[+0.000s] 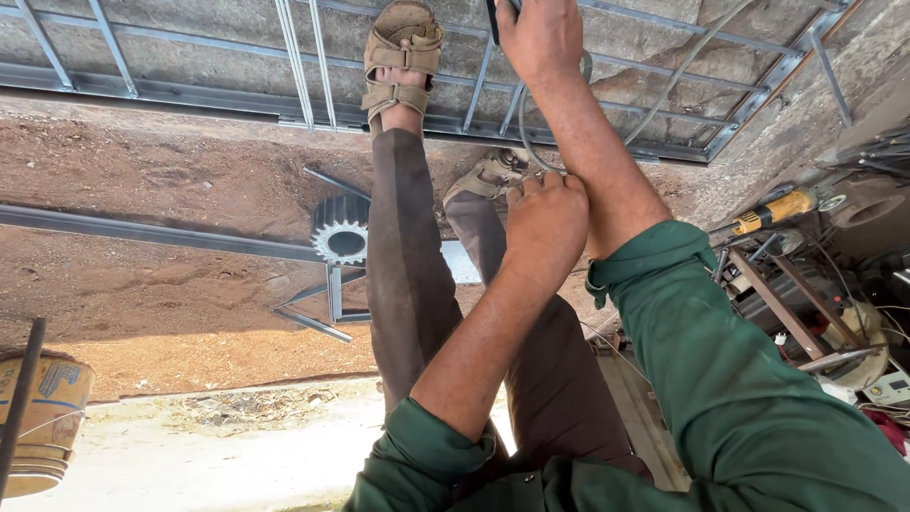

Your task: The person welds thin metal rods onto a metal window-grill frame laid on the ground. They position rods against the frame, weld joints with a welding torch producing sparks, gather and align rods, and continue welding multiple joints along the frame.

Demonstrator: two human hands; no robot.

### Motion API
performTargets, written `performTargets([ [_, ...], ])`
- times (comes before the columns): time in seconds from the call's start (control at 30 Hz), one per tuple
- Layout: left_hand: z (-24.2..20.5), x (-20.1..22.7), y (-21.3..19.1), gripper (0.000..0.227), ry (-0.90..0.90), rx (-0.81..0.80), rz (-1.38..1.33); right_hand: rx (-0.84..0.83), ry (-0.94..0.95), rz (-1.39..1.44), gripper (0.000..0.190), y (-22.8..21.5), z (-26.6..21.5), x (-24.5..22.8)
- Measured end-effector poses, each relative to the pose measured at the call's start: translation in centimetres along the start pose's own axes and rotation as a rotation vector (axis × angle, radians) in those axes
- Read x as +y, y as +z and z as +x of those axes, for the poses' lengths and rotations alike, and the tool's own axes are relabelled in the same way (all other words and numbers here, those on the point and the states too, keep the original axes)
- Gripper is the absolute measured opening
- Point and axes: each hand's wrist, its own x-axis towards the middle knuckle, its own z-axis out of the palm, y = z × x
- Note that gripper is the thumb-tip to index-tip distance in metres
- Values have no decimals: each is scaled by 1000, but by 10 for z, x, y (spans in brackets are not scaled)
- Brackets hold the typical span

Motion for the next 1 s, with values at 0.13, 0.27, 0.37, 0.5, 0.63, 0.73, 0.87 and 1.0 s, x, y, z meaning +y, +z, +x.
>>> performTargets([
  [0.13, -1, 0, -1, 28, -1, 22, 6, -19, 28, 14, 31, 10, 2, 9],
  [0.27, -2, -1, -4, 27, -21, -4, -17, -54, 68, 2, 35, 15, 5, 10],
  [0.37, -2, -1, -1, 30, -20, 18, -11, -82, 84, -9, 40, 28, 4, 17],
  [0.5, -2, -1, 0, 27, -41, -6, -29, -39, 35, -37, 43, 37, 2, 27],
  [0.63, -3, 0, -8, 34, -18, -34, 6, -119, 102, -1, 41, 37, 3, 20],
  [0.73, -3, -2, -3, 31, -41, -27, 22, -133, 116, -39, 39, 41, 3, 15],
  [0.87, -4, -2, -7, 32, -70, -14, 36, -195, 165, -70, 38, 43, 5, 7],
  [1.0, -4, -2, -12, 33, -94, -41, 68, -207, 164, -98, 31, 53, 2, 7],
])
